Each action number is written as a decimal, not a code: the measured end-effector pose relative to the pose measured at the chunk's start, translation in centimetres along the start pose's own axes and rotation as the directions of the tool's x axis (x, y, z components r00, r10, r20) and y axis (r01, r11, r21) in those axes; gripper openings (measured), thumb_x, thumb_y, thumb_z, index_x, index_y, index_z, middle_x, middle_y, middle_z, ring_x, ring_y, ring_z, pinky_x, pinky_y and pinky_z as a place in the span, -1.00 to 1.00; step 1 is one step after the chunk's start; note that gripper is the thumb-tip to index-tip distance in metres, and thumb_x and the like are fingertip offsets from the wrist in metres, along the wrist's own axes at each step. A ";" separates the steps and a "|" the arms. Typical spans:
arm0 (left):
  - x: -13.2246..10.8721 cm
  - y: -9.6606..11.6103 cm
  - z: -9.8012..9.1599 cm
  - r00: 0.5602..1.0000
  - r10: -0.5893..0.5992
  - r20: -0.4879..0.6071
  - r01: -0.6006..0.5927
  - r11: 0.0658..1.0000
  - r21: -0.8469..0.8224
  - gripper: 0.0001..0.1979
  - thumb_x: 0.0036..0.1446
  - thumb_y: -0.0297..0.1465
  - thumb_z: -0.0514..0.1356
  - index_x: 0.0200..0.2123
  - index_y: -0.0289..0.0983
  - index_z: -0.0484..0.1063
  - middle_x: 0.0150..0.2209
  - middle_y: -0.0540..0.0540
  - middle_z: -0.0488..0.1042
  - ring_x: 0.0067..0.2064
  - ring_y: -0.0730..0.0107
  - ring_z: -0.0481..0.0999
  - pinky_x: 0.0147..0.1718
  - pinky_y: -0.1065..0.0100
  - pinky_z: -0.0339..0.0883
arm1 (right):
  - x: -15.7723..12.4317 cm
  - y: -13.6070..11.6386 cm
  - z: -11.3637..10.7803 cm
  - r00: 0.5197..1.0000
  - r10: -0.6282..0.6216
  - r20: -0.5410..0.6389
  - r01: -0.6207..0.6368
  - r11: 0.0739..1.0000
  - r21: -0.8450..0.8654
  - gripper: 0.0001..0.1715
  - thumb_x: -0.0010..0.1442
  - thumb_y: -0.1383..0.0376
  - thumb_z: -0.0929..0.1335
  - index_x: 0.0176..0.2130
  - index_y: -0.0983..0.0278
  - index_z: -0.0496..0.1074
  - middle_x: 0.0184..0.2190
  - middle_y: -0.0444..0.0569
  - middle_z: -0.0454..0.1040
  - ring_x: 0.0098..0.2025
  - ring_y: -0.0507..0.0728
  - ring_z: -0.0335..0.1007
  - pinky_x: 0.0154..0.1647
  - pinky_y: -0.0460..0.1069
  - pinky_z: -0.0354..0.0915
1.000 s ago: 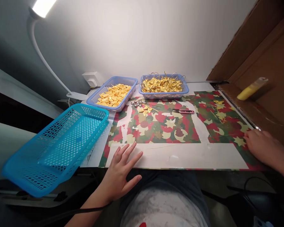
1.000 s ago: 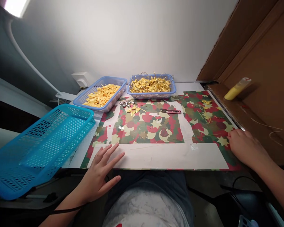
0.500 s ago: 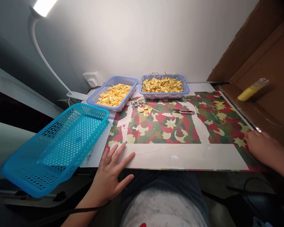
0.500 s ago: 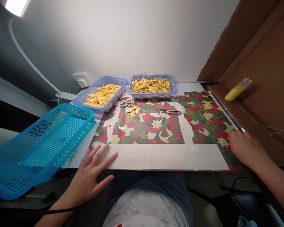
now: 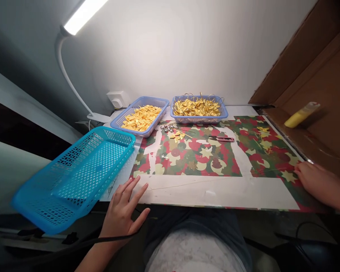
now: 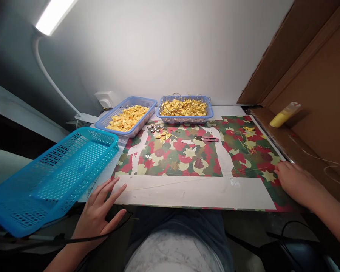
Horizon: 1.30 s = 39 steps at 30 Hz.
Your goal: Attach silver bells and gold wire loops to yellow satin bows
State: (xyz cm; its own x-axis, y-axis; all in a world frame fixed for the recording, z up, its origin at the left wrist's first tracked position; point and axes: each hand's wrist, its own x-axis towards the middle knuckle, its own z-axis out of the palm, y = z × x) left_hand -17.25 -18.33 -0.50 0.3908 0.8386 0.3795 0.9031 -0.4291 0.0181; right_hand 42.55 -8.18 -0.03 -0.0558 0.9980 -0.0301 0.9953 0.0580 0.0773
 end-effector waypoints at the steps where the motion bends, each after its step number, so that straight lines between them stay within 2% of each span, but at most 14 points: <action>1: 0.1 0.0 -0.1 1.000 -0.010 -0.026 0.009 1.000 -0.021 -0.41 0.14 -0.35 0.20 0.25 -0.21 0.21 0.25 -0.31 0.24 0.26 -0.15 0.23 0.17 -0.06 0.15 | 0.0 -0.1 -0.3 1.000 -0.005 0.005 0.005 1.000 -0.021 -0.74 0.20 0.25 0.08 -0.48 0.11 0.18 -0.31 0.23 0.45 -0.18 0.38 0.43 -0.12 0.23 0.30; 7: 4.9 0.8 -1.2 0.966 0.040 -0.256 -0.089 0.979 -0.185 -0.54 0.16 -0.43 0.16 0.15 -0.11 0.29 0.13 -0.20 0.37 0.15 -0.05 0.37 0.11 -0.04 0.25 | 0.0 -2.0 -5.8 0.995 -0.099 -0.028 0.090 0.971 -0.223 -0.71 0.29 0.38 0.10 -0.40 0.26 0.26 -0.32 0.22 0.41 -0.22 0.30 0.39 -0.20 0.13 0.21; 11: 13.2 4.3 -1.3 0.941 0.144 -0.305 -0.250 0.905 -0.344 -0.66 0.17 -0.46 0.17 0.02 -0.14 0.36 0.03 -0.15 0.46 0.09 0.08 0.42 0.08 0.03 0.29 | 0.6 -3.9 -10.8 0.976 -0.211 -0.049 0.183 0.924 -0.337 -0.75 0.31 0.42 0.12 -0.27 0.31 0.34 -0.25 0.12 0.41 -0.19 0.22 0.32 -0.20 0.05 0.13; 14: 20.1 9.1 -0.7 0.917 0.243 -0.315 -0.384 0.753 -0.534 -0.81 0.23 -0.41 0.14 -0.08 -0.21 0.42 -0.07 -0.13 0.53 0.00 0.18 0.47 0.03 0.12 0.32 | 1.4 -5.6 -13.7 0.934 -0.343 -0.103 0.260 0.846 -0.465 -0.77 0.25 0.47 0.16 -0.34 0.33 0.34 -0.33 0.09 0.40 -0.30 0.17 0.26 -0.32 0.01 0.03; 16: 24.3 12.3 0.0 0.939 0.300 -0.169 -0.327 0.621 -0.712 -0.76 0.24 -0.30 0.13 -0.07 -0.25 0.44 -0.05 -0.17 0.53 0.03 0.15 0.44 0.03 0.12 0.31 | 1.9 -7.0 -15.1 0.858 -0.489 -0.156 0.326 0.754 -0.570 -0.78 0.23 0.50 0.18 -0.36 0.34 0.35 -0.35 0.09 0.40 -0.34 0.15 0.23 -0.35 0.00 -0.01; 19: 29.1 16.0 0.7 0.919 0.364 0.152 0.021 0.339 -0.940 -0.65 0.20 -0.18 0.16 -0.08 -0.29 0.47 0.02 -0.24 0.49 0.08 0.04 0.40 0.05 0.07 0.26 | 2.4 -9.0 -16.9 0.767 -0.616 -0.183 0.373 0.658 -0.654 -0.79 0.20 0.51 0.20 -0.37 0.35 0.36 -0.37 0.08 0.40 -0.35 0.15 0.22 -0.36 0.00 -0.05; 22: 31.4 17.6 0.8 0.853 0.483 0.200 0.111 0.207 -0.972 -0.62 0.24 -0.15 0.07 -0.18 -0.33 0.50 -0.11 -0.22 0.55 -0.04 0.13 0.49 -0.01 0.15 0.30 | 2.6 -10.8 -18.4 0.706 -0.698 -0.120 0.443 0.566 -0.695 -0.78 0.22 0.49 0.19 -0.36 0.34 0.36 -0.41 0.05 0.37 -0.36 0.15 0.21 -0.37 0.01 -0.07; 26: 31.6 17.5 0.4 0.773 0.602 0.202 0.203 0.067 -0.977 -0.61 0.27 -0.15 0.03 -0.32 -0.33 0.48 -0.31 -0.14 0.55 -0.20 0.31 0.52 -0.11 0.28 0.34 | 2.7 -12.4 -19.5 0.679 -0.729 -0.086 0.456 0.511 -0.729 -0.78 0.26 0.43 0.18 -0.34 0.35 0.37 -0.40 0.06 0.38 -0.36 0.16 0.20 -0.37 0.02 -0.08; 31: 31.0 16.6 -0.2 0.799 0.558 0.224 0.310 -0.063 -0.949 -0.62 0.14 -0.10 0.20 -0.47 -0.31 0.35 -0.50 -0.01 0.39 -0.45 0.48 0.39 -0.36 0.37 0.31 | 3.0 -13.4 -20.3 0.656 -0.737 -0.163 0.449 0.554 -0.701 -0.80 0.24 0.45 0.19 -0.32 0.35 0.37 -0.36 0.07 0.43 -0.31 0.16 0.26 -0.30 0.03 0.01; 34: 31.2 15.9 -0.9 0.866 0.457 0.205 0.308 -0.165 -0.937 -0.62 0.13 -0.08 0.21 -0.46 -0.28 0.28 -0.62 0.13 0.14 -0.59 0.59 0.15 -0.54 0.47 0.13 | 3.5 -13.4 -21.5 0.581 -0.591 -0.560 0.329 0.799 -0.503 -0.79 0.28 0.39 0.20 -0.16 0.33 0.39 -0.12 0.14 0.46 -0.07 0.24 0.31 -0.08 0.13 0.11; 36: 31.4 15.4 -1.5 0.908 0.380 0.179 0.279 -0.228 -0.933 -0.63 0.12 -0.08 0.22 -0.43 -0.27 0.28 -0.63 0.19 0.00 -0.62 0.62 -0.01 -0.60 0.51 -0.02 | 4.1 -13.5 -22.1 0.504 -0.253 -0.826 0.288 0.951 -0.115 -0.76 0.27 0.24 0.26 -0.11 0.28 0.41 -0.04 0.15 0.44 0.03 0.29 0.29 0.02 0.19 0.13; 37: 31.6 15.1 -1.8 0.923 0.348 0.164 0.260 -0.252 -0.932 -0.63 0.11 -0.08 0.23 -0.42 -0.27 0.29 -0.63 0.20 -0.04 -0.62 0.63 -0.06 -0.61 0.51 -0.08 | 4.5 -13.7 -22.2 0.524 -0.065 -0.849 0.322 0.938 0.127 -0.73 0.24 0.16 0.30 -0.13 0.26 0.44 -0.07 0.13 0.46 0.02 0.31 0.31 0.01 0.19 0.17; 38: 31.7 14.8 -2.1 0.935 0.321 0.148 0.240 -0.271 -0.932 -0.62 0.09 -0.07 0.24 -0.42 -0.28 0.29 -0.62 0.20 -0.05 -0.62 0.63 -0.09 -0.62 0.52 -0.12 | 5.0 -14.1 -22.2 0.597 0.074 -0.799 0.374 0.855 0.359 -0.69 0.19 0.09 0.34 -0.19 0.24 0.47 -0.13 0.11 0.48 -0.02 0.31 0.34 -0.03 0.18 0.21; 39: 31.8 14.5 -2.4 0.945 0.299 0.131 0.219 -0.285 -0.933 -0.62 0.08 -0.07 0.26 -0.42 -0.28 0.29 -0.62 0.19 -0.05 -0.61 0.63 -0.09 -0.62 0.52 -0.14 | 5.4 -14.6 -22.0 0.742 0.126 -0.659 0.399 0.706 0.585 -0.65 0.15 0.02 0.37 -0.24 0.22 0.50 -0.20 0.07 0.50 -0.08 0.28 0.38 -0.09 0.16 0.25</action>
State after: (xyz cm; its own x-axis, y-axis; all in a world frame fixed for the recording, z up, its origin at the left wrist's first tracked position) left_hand 7.81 1.30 14.01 0.6623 0.7086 0.2434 -0.3383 -0.0070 0.9410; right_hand 25.94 -3.03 20.55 0.0321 0.7647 0.6436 0.7267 0.4243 -0.5403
